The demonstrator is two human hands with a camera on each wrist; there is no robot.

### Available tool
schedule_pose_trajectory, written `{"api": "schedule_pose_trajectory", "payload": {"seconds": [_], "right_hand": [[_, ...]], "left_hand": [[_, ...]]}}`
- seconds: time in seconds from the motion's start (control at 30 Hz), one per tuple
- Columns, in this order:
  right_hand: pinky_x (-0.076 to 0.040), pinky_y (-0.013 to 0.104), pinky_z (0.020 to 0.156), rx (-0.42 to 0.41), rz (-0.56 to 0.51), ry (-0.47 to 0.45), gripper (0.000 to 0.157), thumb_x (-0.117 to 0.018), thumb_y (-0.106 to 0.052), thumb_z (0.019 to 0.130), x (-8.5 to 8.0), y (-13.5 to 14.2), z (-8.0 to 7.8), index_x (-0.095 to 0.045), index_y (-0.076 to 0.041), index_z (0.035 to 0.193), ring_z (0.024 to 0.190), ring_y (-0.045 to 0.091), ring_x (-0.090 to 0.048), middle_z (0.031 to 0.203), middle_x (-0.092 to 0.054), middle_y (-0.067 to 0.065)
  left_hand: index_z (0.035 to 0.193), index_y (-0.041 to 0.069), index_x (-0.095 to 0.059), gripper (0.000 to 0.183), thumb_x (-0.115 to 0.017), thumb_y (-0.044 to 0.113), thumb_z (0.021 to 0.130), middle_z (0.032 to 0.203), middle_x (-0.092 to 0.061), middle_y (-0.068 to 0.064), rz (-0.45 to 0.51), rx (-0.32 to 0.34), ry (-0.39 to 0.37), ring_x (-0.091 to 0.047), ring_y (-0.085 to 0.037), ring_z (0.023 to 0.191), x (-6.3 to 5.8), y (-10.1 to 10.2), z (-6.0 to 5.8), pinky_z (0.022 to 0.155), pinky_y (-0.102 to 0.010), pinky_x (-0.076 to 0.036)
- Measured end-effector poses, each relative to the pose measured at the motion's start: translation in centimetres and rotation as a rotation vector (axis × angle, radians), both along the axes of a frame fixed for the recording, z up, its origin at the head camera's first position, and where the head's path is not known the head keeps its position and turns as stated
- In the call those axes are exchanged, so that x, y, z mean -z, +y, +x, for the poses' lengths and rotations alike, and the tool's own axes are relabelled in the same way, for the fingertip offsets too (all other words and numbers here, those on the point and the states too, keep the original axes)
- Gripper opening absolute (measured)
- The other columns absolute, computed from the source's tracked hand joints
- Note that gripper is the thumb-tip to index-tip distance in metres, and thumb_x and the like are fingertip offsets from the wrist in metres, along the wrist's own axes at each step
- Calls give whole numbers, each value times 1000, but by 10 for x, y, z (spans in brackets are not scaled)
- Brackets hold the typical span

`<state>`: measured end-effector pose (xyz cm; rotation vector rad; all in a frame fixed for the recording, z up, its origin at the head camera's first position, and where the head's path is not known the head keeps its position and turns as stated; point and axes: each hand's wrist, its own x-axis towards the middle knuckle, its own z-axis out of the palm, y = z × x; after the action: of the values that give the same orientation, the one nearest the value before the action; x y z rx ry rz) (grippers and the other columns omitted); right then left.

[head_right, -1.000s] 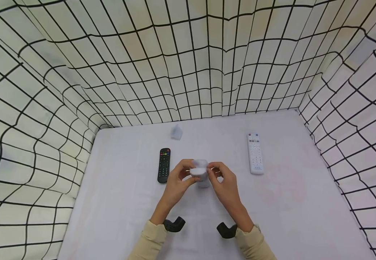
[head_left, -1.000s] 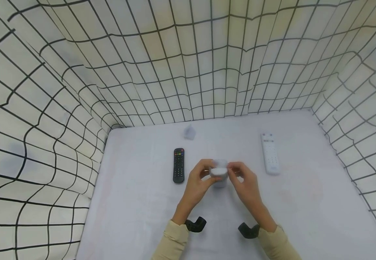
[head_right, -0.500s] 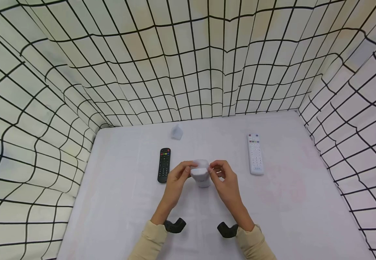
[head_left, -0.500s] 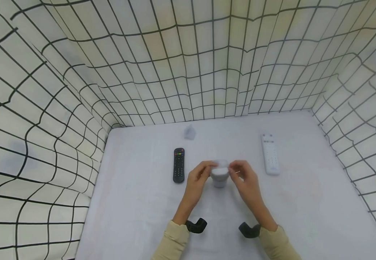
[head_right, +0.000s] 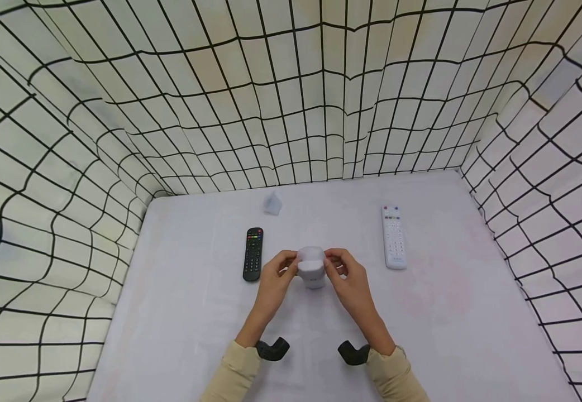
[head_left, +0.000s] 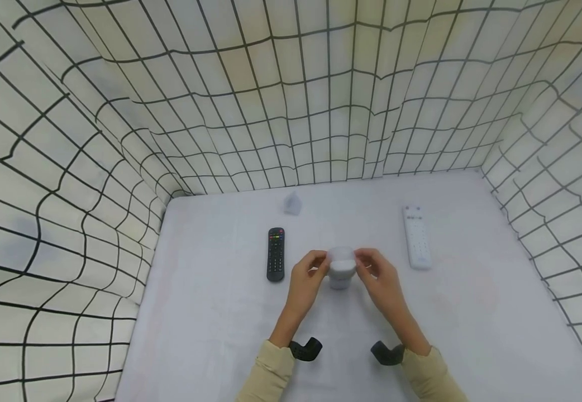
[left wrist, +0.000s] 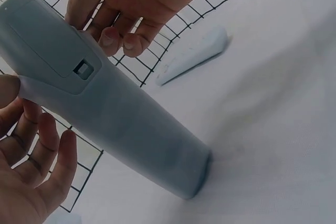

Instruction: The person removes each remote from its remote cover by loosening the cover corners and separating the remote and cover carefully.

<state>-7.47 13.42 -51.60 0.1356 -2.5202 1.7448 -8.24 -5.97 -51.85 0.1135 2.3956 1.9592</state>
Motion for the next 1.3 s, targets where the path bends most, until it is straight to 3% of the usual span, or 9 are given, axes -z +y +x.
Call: {"api": "schedule_pose_trajectory", "payload": {"seconds": [0.4,1.13,1.3], "right_hand": [[-49,20,80,14,57,-36,22,-67,-10,101,6,-3,0,-65,-7,123,92,12,-60,107,-72,9],[-49,22,76,52,81,-81,20,-67,-15,102,22,-3,-12,-67,-8,121,92,19,-62,107,-74,10],[-50,21,75,58,90,-97,20,-67,-13,102,26,-4,-14,-67,-7,121,91,20,-63,107,-74,11]], "left_hand": [[118,14,-70,23,-61,33,107,105,-74,-2,-162,-51,2,-64,-11,94,13,6,2,83,-24,-55],[117,14,-69,22,-60,31,107,101,-74,-1,-250,-55,27,-63,-9,88,33,10,-7,79,-23,-52],[116,13,-70,22,-61,31,106,97,-73,-1,-277,-60,36,-60,-8,81,36,10,-8,72,-21,-50]]}}
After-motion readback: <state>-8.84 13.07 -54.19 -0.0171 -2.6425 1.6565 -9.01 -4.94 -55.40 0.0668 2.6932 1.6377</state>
